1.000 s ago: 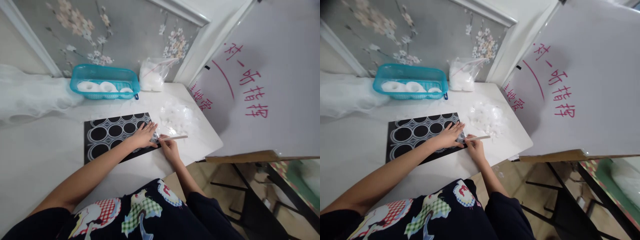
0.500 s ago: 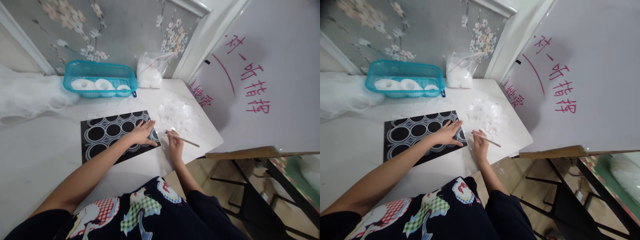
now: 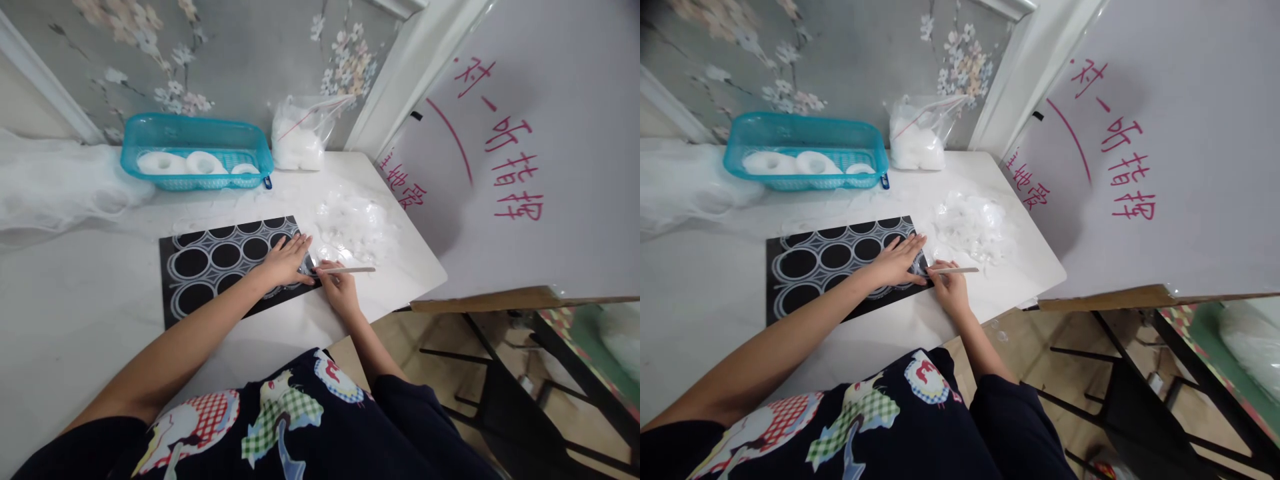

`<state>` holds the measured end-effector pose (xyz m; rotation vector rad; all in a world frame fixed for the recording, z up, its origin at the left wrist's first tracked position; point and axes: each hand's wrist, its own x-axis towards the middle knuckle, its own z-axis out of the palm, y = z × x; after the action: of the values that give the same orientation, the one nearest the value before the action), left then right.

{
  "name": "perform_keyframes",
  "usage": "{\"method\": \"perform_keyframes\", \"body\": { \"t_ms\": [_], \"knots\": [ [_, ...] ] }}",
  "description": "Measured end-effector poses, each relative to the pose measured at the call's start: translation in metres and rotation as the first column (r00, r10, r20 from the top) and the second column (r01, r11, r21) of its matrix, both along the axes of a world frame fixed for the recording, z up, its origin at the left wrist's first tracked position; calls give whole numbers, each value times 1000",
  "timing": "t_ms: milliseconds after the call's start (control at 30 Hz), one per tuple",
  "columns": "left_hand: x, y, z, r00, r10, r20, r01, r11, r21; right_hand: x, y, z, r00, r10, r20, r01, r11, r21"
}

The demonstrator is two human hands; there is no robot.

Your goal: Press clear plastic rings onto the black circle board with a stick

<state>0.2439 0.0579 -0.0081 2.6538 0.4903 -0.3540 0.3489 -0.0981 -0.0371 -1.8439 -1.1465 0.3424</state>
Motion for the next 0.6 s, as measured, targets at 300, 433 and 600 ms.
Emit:
{"method": "perform_keyframes", "body": {
  "t_ms": [300, 433, 600],
  "knots": [
    [0, 0, -6, 1000, -3, 17, 3, 1000, 2, 2, -4, -9, 944, 198, 264, -180, 980, -89],
    [1, -2, -10, 999, 0, 52, 0, 1000, -15, 48, 11, -2, 900, 123, 418, -120, 992, -34],
    [-8, -1, -13, 996, -9, 92, 13, 999, -38, 92, 37, 16, 839, -435, 327, 353, 892, 282]
  ]
}}
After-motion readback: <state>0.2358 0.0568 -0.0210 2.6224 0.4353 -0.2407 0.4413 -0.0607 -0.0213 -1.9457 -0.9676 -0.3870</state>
